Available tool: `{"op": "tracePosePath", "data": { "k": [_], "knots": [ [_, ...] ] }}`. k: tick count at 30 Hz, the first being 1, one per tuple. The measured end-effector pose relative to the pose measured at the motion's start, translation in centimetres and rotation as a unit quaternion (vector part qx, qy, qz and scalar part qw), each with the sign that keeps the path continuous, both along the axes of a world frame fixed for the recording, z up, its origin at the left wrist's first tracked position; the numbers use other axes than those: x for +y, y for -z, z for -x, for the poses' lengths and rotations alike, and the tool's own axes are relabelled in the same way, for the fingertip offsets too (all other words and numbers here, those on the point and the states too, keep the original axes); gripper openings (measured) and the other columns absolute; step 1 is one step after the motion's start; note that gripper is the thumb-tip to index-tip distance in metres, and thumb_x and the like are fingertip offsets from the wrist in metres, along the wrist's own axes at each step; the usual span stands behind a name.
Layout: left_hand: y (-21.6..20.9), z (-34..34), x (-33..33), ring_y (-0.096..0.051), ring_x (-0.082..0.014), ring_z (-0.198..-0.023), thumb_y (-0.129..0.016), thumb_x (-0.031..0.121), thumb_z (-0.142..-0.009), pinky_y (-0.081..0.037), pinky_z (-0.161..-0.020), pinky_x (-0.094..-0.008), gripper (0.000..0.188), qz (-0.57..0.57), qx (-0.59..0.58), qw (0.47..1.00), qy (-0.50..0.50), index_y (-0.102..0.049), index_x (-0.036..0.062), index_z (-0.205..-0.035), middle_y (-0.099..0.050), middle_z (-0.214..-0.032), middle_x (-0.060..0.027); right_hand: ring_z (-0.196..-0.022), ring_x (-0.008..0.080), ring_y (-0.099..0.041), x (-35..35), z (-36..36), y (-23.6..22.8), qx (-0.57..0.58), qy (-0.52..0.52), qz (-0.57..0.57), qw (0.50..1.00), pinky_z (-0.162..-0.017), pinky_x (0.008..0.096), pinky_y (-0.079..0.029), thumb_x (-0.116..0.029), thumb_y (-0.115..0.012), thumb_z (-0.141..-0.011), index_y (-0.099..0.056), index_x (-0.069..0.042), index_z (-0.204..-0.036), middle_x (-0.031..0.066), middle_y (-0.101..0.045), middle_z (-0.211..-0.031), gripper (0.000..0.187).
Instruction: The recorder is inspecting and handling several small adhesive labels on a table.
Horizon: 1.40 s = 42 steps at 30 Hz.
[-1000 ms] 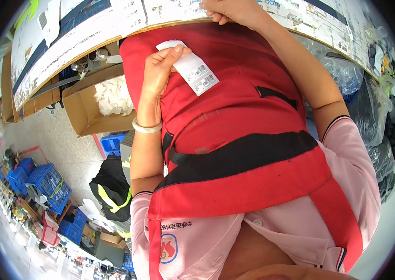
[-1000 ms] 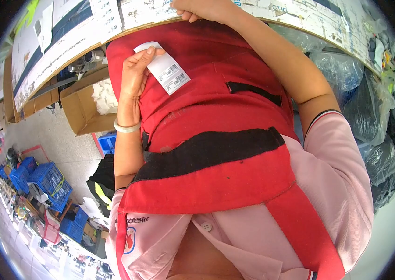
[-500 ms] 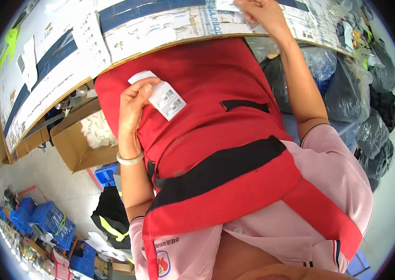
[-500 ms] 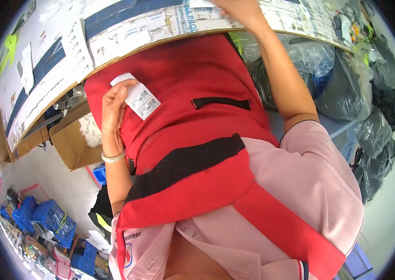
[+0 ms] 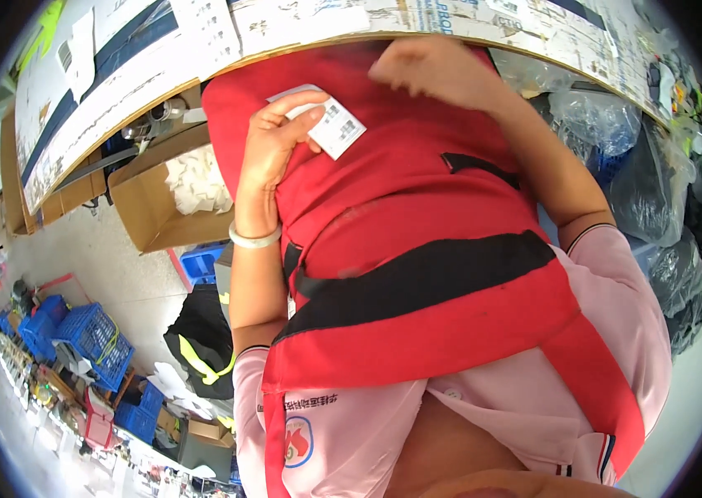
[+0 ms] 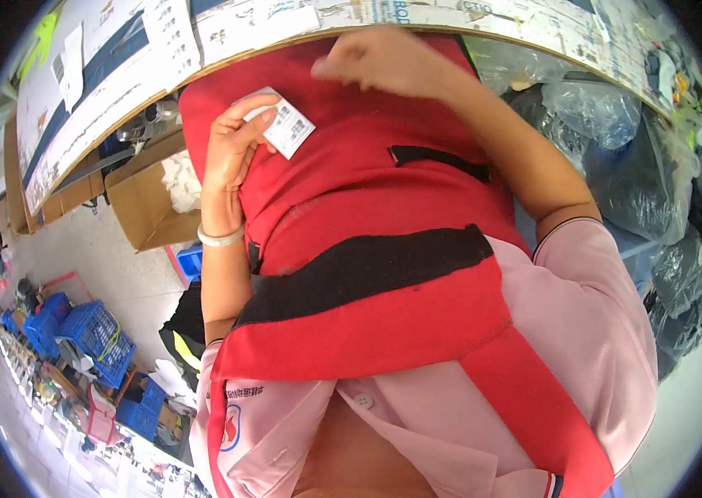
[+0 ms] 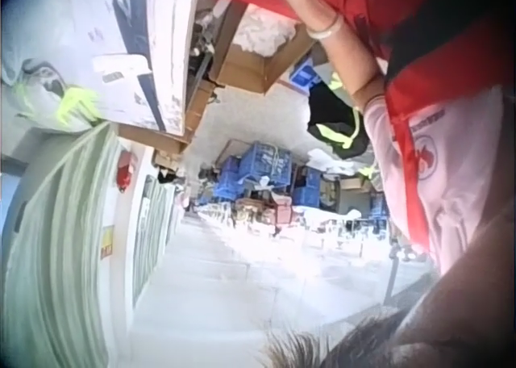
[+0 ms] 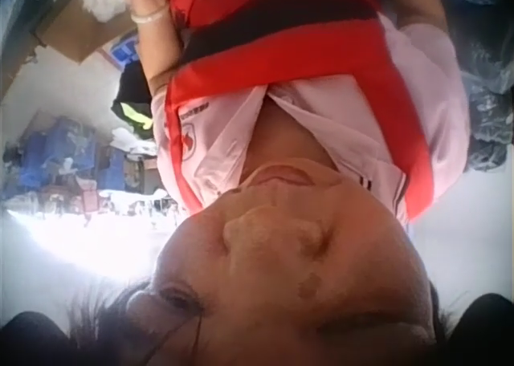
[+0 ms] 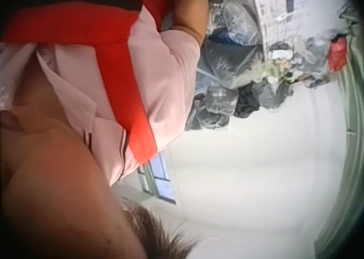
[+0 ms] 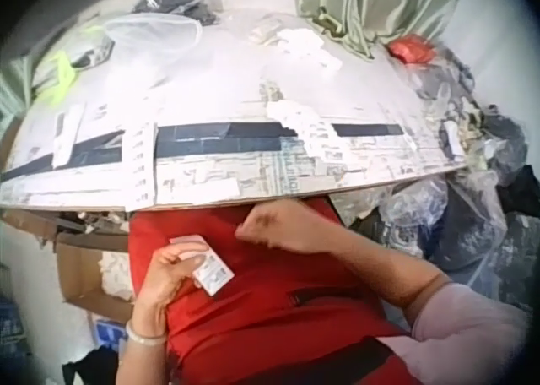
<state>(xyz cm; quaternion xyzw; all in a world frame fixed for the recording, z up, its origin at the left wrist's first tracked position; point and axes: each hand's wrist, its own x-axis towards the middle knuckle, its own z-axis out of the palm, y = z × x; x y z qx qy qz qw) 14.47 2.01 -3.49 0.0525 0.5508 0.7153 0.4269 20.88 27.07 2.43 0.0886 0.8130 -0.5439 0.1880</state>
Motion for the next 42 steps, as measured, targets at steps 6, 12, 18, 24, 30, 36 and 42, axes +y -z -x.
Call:
{"op": "tracePosePath", "data": {
  "k": [6,12,18,24,30,36,42],
  "knots": [
    [0.0,0.0,0.4,-0.065,-0.0134,-0.082,-0.064,0.005,-0.088,-0.056,-0.071,-0.0256,0.023,-0.098,-0.078,0.989,-0.077,-0.063,-0.0054,-0.109,-0.068,-0.097,-0.0097,-0.061,0.0067,-0.052,-3.6,0.6,2.4,-0.074,-0.061,0.140,0.985,-0.054,0.0215,-0.042,-0.026,-0.064,-0.088,-0.067,-0.003,-0.090,0.0003,-0.059,-0.072,0.024],
    [0.8,-0.2,-0.1,-0.064,-0.0116,-0.078,-0.069,0.001,-0.082,-0.054,-0.068,-0.0223,0.025,-0.032,0.016,0.999,-0.015,-0.065,-0.0041,-0.107,-0.069,-0.092,-0.0091,-0.068,0.0065,-0.054,-4.2,0.7,2.9,-0.020,-0.056,0.112,0.992,-0.060,0.0212,-0.044,-0.018,-0.062,-0.089,-0.063,-0.002,-0.097,0.0008,-0.061,-0.082,0.018],
    [0.7,-0.2,0.1,-0.064,-0.0101,-0.073,-0.069,0.000,-0.082,-0.052,-0.066,-0.0206,0.022,-0.015,0.031,0.999,-0.009,-0.067,-0.0040,-0.103,-0.069,-0.086,-0.0089,-0.079,0.0079,-0.055,-3.4,1.3,3.1,0.110,-0.109,0.090,0.984,-0.073,0.0225,-0.046,-0.013,-0.057,-0.092,-0.062,0.000,-0.104,0.0025,-0.061,-0.091,0.019],
    [0.3,-0.4,0.6,-0.062,-0.0082,-0.072,-0.070,0.002,-0.082,-0.049,-0.064,-0.0198,0.022,0.058,0.073,0.996,0.016,-0.067,-0.0034,-0.103,-0.069,-0.085,-0.0075,-0.079,0.0085,-0.056,-3.0,2.3,2.3,0.073,-0.126,0.028,0.989,-0.074,0.0250,-0.046,-0.014,-0.058,-0.090,-0.063,0.000,-0.099,0.0028,-0.063,-0.087,0.017],
    [0.8,-0.4,0.5,-0.061,-0.0088,-0.075,-0.069,0.014,-0.086,-0.049,-0.067,-0.0218,0.024,0.027,0.057,0.998,0.015,-0.068,-0.0036,-0.102,-0.068,-0.086,-0.0077,-0.073,0.0117,-0.057,-4.1,1.4,2.9,0.169,-0.080,-0.049,0.981,-0.069,0.0259,-0.046,-0.013,-0.059,-0.088,-0.061,-0.001,-0.090,0.0062,-0.060,-0.077,0.013],
    [0.7,0.1,0.0,-0.064,-0.0172,-0.081,-0.052,0.035,-0.096,-0.052,-0.075,-0.0272,0.045,-0.051,-0.019,0.998,0.016,-0.066,-0.0077,-0.099,-0.068,-0.090,-0.0137,-0.065,0.0116,-0.057,-2.4,3.2,1.0,0.204,0.042,-0.057,0.976,-0.061,0.0262,-0.047,-0.015,-0.057,-0.090,-0.061,-0.003,-0.088,0.0042,-0.059,-0.072,0.013],
    [0.1,0.2,0.3,-0.065,-0.0175,-0.083,-0.051,0.039,-0.096,-0.052,-0.078,-0.0285,0.048,0.002,0.020,1.000,0.011,-0.067,-0.0066,-0.098,-0.068,-0.092,-0.0133,-0.056,0.0098,-0.057,0.6,6.5,-1.7,0.049,0.076,0.029,0.995,-0.049,0.0220,-0.047,-0.012,-0.061,-0.090,-0.061,0.001,-0.084,0.0054,-0.061,-0.067,0.015]
  ]
}}
